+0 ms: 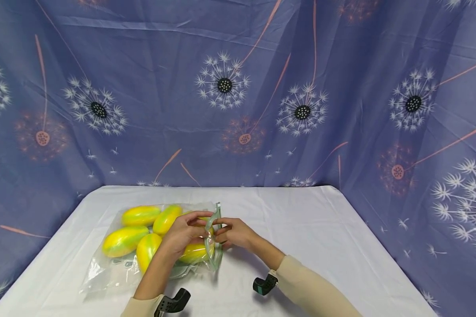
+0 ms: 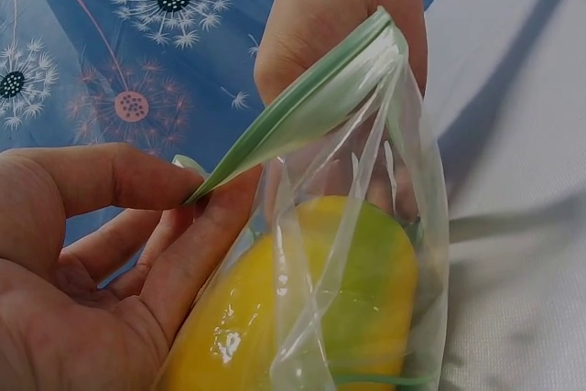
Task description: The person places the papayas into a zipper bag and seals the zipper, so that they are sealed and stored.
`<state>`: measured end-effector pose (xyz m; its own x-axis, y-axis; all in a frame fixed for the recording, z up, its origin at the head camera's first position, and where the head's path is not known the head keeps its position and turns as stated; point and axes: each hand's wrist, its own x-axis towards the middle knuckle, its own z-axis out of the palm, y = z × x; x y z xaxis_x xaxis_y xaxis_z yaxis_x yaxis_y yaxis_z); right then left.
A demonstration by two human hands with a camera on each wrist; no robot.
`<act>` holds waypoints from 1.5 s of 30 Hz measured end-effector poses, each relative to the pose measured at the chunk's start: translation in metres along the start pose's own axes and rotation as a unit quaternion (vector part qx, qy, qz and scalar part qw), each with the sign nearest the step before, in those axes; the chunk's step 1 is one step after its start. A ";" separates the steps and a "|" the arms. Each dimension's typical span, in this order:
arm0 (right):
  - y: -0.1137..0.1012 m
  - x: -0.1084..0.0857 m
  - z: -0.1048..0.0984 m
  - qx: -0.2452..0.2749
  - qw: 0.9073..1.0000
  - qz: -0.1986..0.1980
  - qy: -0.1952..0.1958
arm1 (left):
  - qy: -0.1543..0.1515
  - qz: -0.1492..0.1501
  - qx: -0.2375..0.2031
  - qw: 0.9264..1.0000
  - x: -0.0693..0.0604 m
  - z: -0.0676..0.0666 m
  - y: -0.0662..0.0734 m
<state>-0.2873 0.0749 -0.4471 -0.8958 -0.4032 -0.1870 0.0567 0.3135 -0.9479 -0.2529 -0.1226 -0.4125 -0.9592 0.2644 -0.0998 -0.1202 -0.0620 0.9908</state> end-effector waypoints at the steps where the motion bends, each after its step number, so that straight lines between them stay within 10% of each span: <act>1: 0.000 0.000 0.000 0.001 1.000 0.001 0.002 | 0.000 0.000 0.001 1.000 0.000 0.000 0.000; 21: 0.002 -0.003 0.002 -0.039 0.999 -0.023 0.026 | 0.002 0.003 0.015 1.000 -0.003 0.000 0.002; 35: -0.004 -0.030 -0.045 -0.162 0.977 -0.069 0.121 | -0.081 -0.027 0.040 0.996 0.001 -0.001 0.008; 45: 0.002 -0.043 -0.067 -0.145 0.978 -0.050 0.138 | -0.152 -0.071 0.041 0.985 0.002 -0.001 0.010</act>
<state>-0.2783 0.1499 -0.4234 -0.9775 -0.2102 0.0184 -0.1301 0.5316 -0.8370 -0.2563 -0.1232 -0.4026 -0.8122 0.5410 -0.2181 -0.2144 0.0707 0.9742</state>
